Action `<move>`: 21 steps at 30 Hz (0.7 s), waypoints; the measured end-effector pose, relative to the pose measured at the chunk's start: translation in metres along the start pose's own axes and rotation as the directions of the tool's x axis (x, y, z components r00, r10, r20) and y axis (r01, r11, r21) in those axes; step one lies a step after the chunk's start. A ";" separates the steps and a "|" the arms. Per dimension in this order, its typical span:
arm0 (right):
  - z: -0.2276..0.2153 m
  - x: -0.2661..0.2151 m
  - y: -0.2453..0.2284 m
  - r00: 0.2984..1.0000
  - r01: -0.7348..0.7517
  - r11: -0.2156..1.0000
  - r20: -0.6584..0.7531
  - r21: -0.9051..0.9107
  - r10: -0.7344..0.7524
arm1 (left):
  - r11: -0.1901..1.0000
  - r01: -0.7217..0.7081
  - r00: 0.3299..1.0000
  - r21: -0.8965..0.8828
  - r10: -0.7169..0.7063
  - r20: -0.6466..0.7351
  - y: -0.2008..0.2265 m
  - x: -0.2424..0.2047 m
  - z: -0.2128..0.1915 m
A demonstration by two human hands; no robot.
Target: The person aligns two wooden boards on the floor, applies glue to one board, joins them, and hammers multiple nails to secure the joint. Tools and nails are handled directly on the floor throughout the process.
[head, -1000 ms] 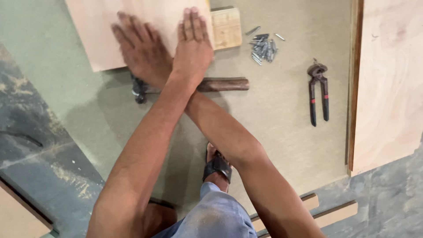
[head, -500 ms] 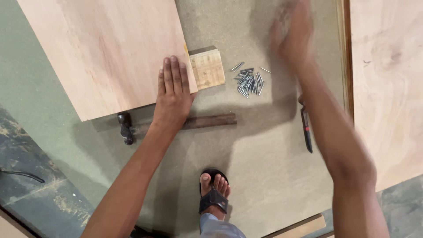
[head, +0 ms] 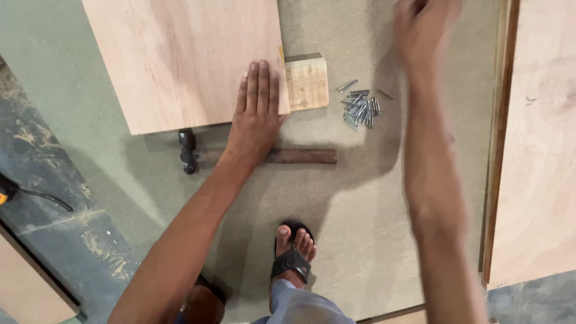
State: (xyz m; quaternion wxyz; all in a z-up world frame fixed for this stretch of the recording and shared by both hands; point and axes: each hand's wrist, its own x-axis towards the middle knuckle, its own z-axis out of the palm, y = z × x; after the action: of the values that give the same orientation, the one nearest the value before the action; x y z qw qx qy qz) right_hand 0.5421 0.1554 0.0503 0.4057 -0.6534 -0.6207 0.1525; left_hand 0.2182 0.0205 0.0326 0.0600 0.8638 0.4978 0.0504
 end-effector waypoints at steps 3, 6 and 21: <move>0.008 -0.094 -0.037 0.991 0.027 0.994 0.127 0.108 -0.040 | 1.000 0.003 1.000 0.006 -0.003 -0.010 0.002 -0.005 0.001; 0.011 -0.153 -0.090 0.964 0.167 0.985 0.206 0.031 -0.170 | 1.000 -0.009 0.999 -0.013 0.008 -0.044 0.002 -0.007 0.001; 0.034 -0.147 -0.150 0.925 -0.009 0.998 0.379 -0.062 0.031 | 0.997 -0.007 0.996 -0.082 0.000 -0.087 -0.002 -0.009 0.019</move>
State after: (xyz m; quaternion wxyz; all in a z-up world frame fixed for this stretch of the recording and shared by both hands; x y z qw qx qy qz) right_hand 0.3882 0.0148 0.0919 0.2570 -0.6295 -0.6850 0.2617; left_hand 0.2149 0.0129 0.0133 0.0738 0.8584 0.4958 0.1086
